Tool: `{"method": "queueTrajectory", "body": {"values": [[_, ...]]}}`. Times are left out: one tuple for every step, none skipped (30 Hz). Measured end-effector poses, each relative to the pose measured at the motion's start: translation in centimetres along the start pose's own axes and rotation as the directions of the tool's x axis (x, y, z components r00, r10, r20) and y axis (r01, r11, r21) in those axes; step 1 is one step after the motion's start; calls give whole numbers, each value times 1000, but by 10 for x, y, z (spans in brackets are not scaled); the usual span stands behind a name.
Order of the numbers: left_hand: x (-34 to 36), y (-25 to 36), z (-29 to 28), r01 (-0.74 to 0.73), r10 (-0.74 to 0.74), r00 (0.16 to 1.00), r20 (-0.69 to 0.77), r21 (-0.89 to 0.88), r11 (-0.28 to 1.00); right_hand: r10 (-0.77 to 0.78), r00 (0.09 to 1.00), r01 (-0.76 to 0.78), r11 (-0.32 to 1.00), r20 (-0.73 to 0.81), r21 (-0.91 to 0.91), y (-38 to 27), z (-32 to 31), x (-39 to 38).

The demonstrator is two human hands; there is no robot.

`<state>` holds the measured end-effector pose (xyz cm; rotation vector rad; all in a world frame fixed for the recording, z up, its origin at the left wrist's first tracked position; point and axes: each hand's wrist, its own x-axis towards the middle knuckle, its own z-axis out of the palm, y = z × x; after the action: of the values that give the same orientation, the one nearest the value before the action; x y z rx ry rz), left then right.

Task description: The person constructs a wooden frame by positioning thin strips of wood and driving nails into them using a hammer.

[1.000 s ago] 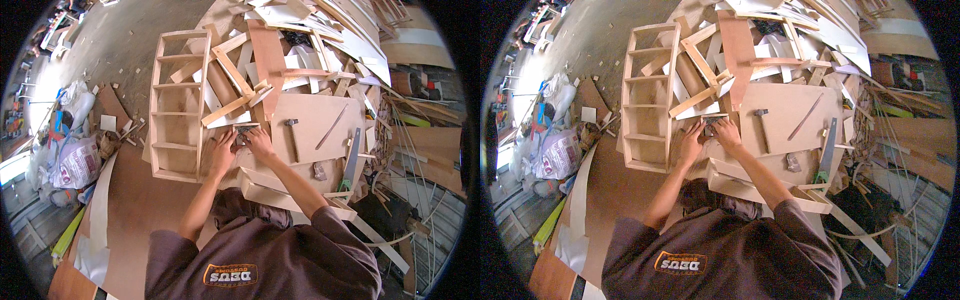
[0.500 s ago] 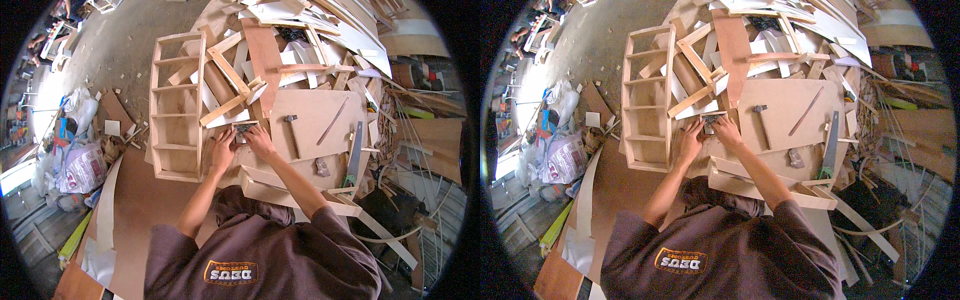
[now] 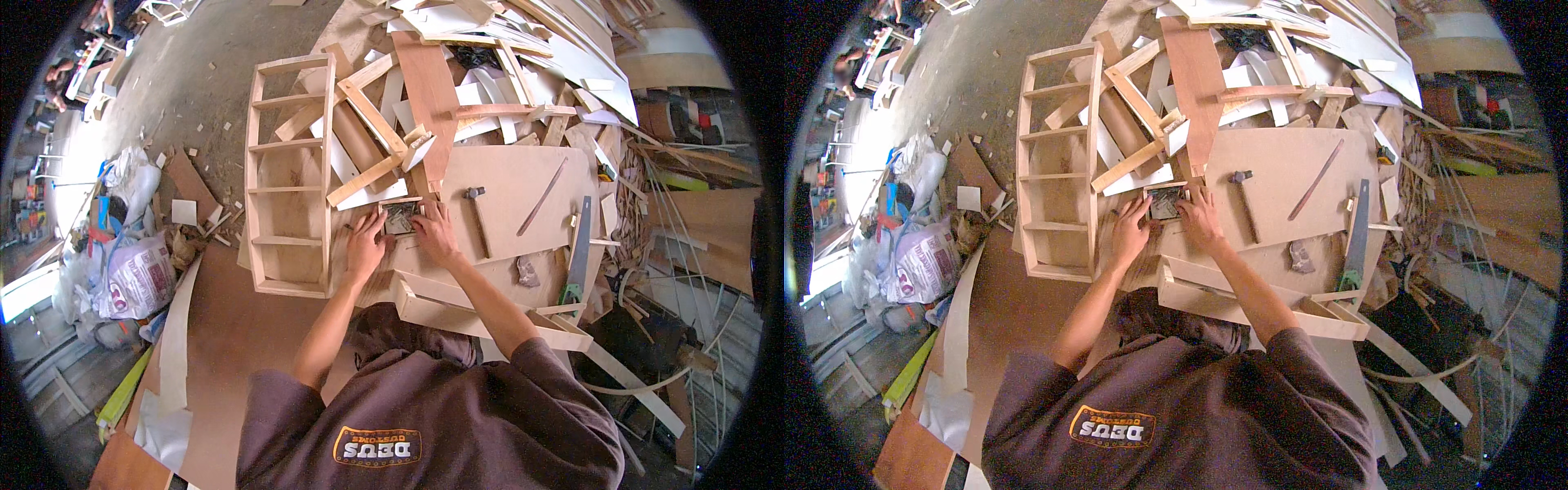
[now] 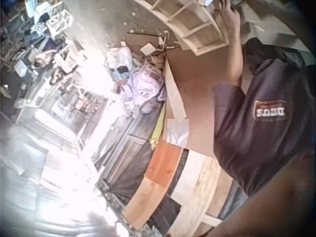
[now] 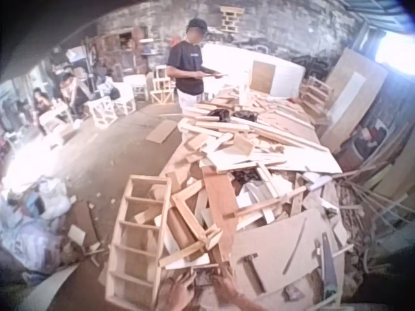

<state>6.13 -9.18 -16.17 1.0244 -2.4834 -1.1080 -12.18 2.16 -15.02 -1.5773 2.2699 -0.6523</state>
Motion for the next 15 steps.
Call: {"method": "queueTrajectory", "body": {"values": [[0, 3, -3, 3, -3, 1000, 5, 1, 1000, 28, 1000, -28, 1000, 1, -13, -3, -2, 1], [1, 0, -1, -7, 6, 1000, 11, 8, 1000, 46, 999, -47, 998, -22, -42, -3, 0, 2], [1, -4, 0, -15, 15, 1000, 18, 14, 1000, 63, 997, -66, 995, -45, -69, -4, 4, 3], [1, -7, 1, -24, 24, 999, 23, 21, 999, 80, 994, -86, 992, -69, -97, -5, 6, 3], [1, -6, -1, -20, 19, 999, 35, 32, 999, 110, 991, -115, 991, -79, -69, -7, 7, 6], [1, -4, -3, -16, 14, 999, 46, 43, 999, 140, 986, -144, 989, -88, -41, -9, 7, 8], [1, -2, -5, -12, 9, 998, 57, 54, 998, 169, 981, -171, 985, -96, -13, -11, 8, 10], [1, -2, -5, -12, 10, 998, 56, 51, 999, 168, 981, -169, 986, -98, 0, -13, 8, 11], [1, -2, -4, -13, 10, 998, 54, 48, 999, 166, 981, -166, 986, -100, 14, -15, 8, 11], [1, -3, -4, -13, 11, 999, 52, 45, 999, 165, 981, -163, 986, -101, 27, -17, 8, 12], [2, -2, -4, -10, 7, 998, 61, 43, 999, 166, 980, -165, 986, -109, 18, -16, 9, 11], [2, -1, -4, -6, 3, 997, 71, 42, 999, 167, 979, -167, 986, -116, 9, -16, 9, 9], [3, -1, -5, -3, 0, 997, 81, 41, 999, 168, 978, -169, 986, -124, 0, -15, 10, 9], [2, -2, -4, -10, 8, 998, 70, 26, 1000, 160, 980, -162, 987, -120, -8, -14, 9, 7], [2, -4, -3, -17, 16, 998, 59, 12, 1000, 152, 981, -155, 988, -116, -16, -14, 7, 6]]}}
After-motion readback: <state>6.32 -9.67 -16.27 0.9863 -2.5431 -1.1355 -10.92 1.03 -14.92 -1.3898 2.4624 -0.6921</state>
